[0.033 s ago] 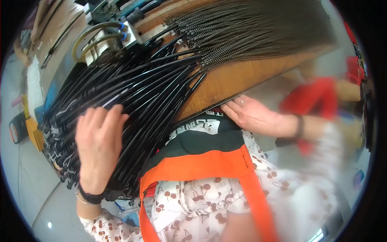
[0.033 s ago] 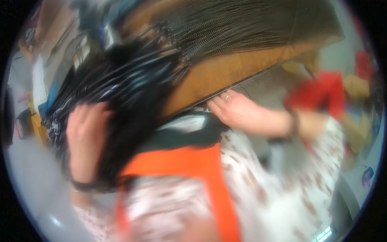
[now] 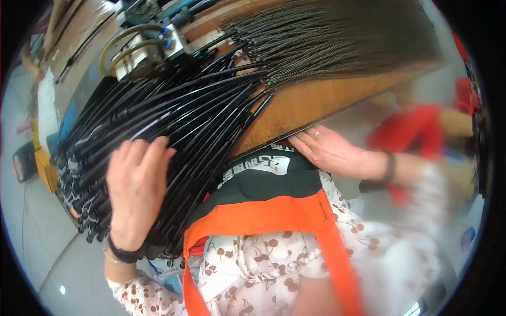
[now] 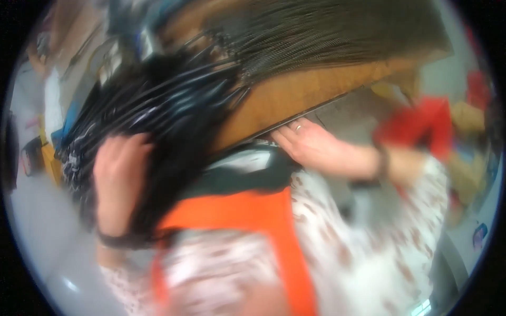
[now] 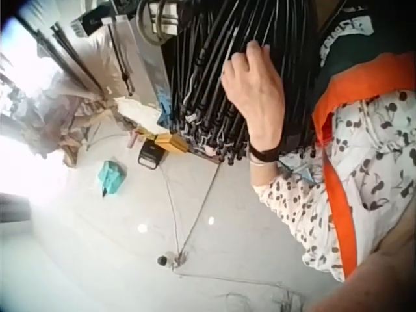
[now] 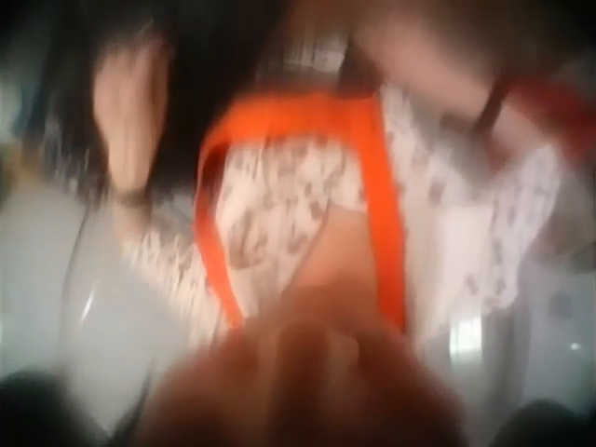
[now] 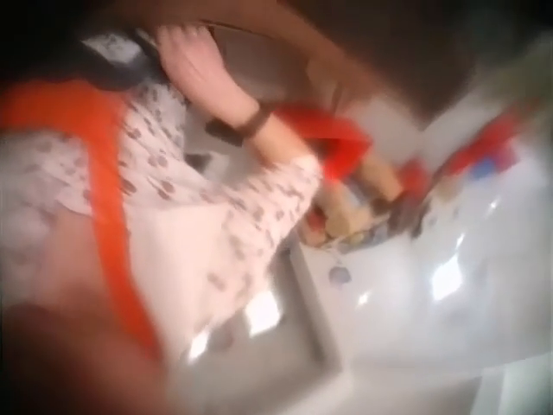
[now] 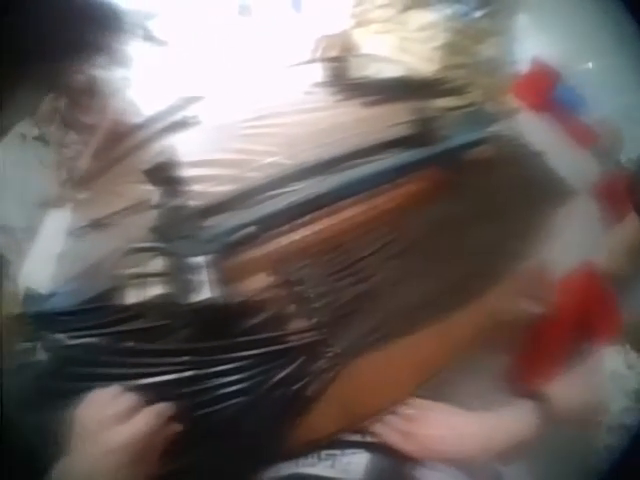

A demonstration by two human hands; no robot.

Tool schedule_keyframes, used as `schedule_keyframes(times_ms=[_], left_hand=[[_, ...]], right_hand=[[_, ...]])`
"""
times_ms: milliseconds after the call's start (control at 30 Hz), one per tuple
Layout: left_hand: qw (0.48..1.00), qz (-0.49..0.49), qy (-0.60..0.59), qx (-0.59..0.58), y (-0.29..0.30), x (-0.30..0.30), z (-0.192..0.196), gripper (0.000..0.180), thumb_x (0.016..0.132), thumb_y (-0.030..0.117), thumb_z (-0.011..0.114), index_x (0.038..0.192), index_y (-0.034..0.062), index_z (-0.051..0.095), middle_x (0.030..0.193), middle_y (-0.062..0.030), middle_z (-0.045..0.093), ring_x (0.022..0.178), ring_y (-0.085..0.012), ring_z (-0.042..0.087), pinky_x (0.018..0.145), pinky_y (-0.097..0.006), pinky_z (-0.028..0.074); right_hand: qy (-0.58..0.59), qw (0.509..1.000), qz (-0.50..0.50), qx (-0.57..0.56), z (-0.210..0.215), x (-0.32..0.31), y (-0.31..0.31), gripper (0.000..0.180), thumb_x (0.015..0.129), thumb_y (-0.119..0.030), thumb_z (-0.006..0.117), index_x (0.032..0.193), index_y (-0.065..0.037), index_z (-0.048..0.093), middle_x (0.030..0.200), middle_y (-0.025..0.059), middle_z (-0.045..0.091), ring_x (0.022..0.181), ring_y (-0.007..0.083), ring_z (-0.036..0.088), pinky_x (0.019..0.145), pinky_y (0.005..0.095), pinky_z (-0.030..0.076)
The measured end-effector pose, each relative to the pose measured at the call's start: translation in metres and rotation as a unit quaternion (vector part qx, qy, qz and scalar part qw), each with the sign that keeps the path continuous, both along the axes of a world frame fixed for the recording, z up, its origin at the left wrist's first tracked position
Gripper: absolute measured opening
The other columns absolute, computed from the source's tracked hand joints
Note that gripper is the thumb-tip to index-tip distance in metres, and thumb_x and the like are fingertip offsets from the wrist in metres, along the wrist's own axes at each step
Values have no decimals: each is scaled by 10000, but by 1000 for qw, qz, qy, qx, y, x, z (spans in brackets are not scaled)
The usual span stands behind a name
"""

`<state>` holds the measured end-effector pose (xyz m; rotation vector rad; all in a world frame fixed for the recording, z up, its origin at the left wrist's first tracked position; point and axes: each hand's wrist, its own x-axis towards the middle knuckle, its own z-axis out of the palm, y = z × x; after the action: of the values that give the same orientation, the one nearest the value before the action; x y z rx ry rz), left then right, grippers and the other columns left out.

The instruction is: Sorting and arranging black wire hangers onto an industrial assembly rack or jig.

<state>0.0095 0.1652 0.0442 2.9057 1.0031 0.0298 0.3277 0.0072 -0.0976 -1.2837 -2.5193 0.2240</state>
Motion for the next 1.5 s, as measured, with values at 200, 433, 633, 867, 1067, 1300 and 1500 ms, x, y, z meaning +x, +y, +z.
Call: schedule_keyframes(times_ms=[200,433,633,867,1067,1300,1500], left_hand=[[987,88,-123,-47,-59,8,-46,145,817,100,745,934,80,662,781,-53,540,739,-247,538,650,-376,457],[979,121,-163,9,-99,5,-94,175,791,190,759,900,127,637,848,-17,534,842,-220,516,713,-360,389],[970,148,-156,117,-117,2,-137,168,756,177,606,907,107,627,880,-23,539,866,-215,518,746,-371,367],[943,177,-207,191,-115,13,-153,111,760,212,588,794,107,582,786,-46,515,799,-221,503,701,-382,391],[937,170,-247,177,-112,23,-139,74,768,183,585,781,110,578,739,-24,522,701,-185,514,597,-310,413],[931,183,-256,183,-111,26,-118,119,761,167,594,845,86,617,736,-23,536,677,-164,549,494,-257,452],[941,190,-249,128,-112,30,-110,90,802,150,621,875,122,577,688,-15,525,609,-172,580,448,-282,470]], right_hand=[[-96,957,-1,-272,-18,9,2,236,853,-133,597,1069,-39,624,812,152,658,713,347,662,618,462,527],[-44,930,75,-358,84,6,67,140,893,-161,658,964,-41,657,774,123,676,691,310,669,611,428,517],[124,901,142,-392,72,-52,71,183,847,-57,677,1027,-25,659,838,154,668,735,311,664,692,405,535],[212,966,-3,-146,70,-92,65,337,976,-99,568,1304,-36,604,1055,125,715,935,259,691,821,382,526],[217,922,-197,-253,42,-46,81,270,1028,-201,534,1230,-66,651,1059,65,696,996,177,652,876,316,499],[66,994,-91,-10,34,-38,87,217,1007,-184,612,1175,-74,694,974,49,703,934,165,653,835,296,517],[177,965,-71,-178,45,-25,92,236,941,-89,594,1129,-23,722,973,121,677,955,265,646,880,346,506]])
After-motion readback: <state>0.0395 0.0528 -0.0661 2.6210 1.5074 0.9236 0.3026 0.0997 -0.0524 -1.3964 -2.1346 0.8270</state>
